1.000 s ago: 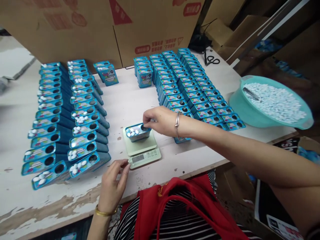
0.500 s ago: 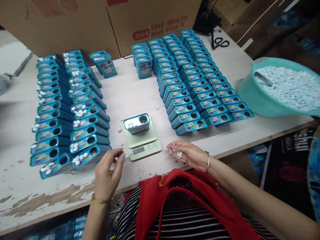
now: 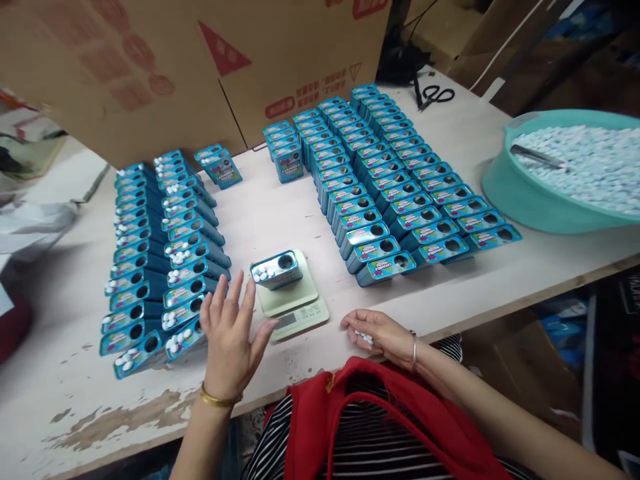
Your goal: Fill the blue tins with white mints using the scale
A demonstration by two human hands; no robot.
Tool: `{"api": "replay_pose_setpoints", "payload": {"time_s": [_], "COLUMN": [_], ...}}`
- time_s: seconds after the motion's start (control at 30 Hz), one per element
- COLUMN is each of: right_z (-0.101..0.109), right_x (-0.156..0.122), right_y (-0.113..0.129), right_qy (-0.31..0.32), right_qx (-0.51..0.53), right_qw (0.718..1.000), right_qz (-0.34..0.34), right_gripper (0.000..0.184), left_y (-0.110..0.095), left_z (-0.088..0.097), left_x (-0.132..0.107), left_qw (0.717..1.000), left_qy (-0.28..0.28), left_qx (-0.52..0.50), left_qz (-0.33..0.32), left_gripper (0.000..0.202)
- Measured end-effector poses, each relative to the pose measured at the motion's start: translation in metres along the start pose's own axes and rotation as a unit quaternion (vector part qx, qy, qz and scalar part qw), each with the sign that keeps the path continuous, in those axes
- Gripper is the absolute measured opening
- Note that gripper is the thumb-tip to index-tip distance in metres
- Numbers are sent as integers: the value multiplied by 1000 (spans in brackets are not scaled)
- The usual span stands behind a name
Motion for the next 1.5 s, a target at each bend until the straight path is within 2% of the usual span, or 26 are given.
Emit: {"api": "replay_pose_setpoints", "payload": {"time_s": [0.17,0.4,0.6,0.77,0.83,0.93,1.03,1.13,1.2,1.27,1.33,1.4,1.5], "right_z": [0,1,2,3,2,1,-1,-6,-8,-9,-8,-6,-4], "right_x": [0,2,4,6,5,4,5,8,11,14,17,21,27], "right_y": [0,0,1,1,1,2,3,4,3,1,-1,-3,-3], "right_qy": [18,27,37,56,62,64,63,77,86,90,90,84,85], "right_qx": [-4,11,32,36,38,41,37,39,43,44,43,39,23], "right_qw": [1000,1000,999,998,997,997,997,996,995,994,994,995,996], "right_qz": [3,-7,-5,-17,-25,-29,-33,-32,-35,-36,-34,-28,-18], "right_gripper": [50,50,49,47,47,48,52,54,56,59,61,62,67], "left_y": [-10,-24,-9,-16,-21,-21,-11,1,11,19,26,29,32], "left_z": [-6,-8,-2,-11,-15,-13,-9,-12,-19,-34,-58,-91,-130], "left_x": [14,41,41,39,44,56,71,99,133,178,227,269,310], "left_qw": [1000,998,999,997,995,995,993,986,986,990,993,989,984], "left_qy": [19,17,4,46,55,48,67,100,91,66,62,95,119], "left_qx": [10,-43,-45,10,36,57,49,21,17,21,31,63,102], "left_qz": [-13,-40,-5,-54,-71,-62,-82,-134,-138,-123,-100,-93,-85], "left_gripper": [62,54,54,58,61,70,60,36,34,35,36,34,33]}}
Point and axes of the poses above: each hand's wrist, its own x-axis towards the middle knuckle, its own z-axis out of the back of the hand, y = z × x, the point moved 6 cm from there along x, towards the middle knuckle, and after that the axes turned 9 degrees about x, right-handed, at the moved point
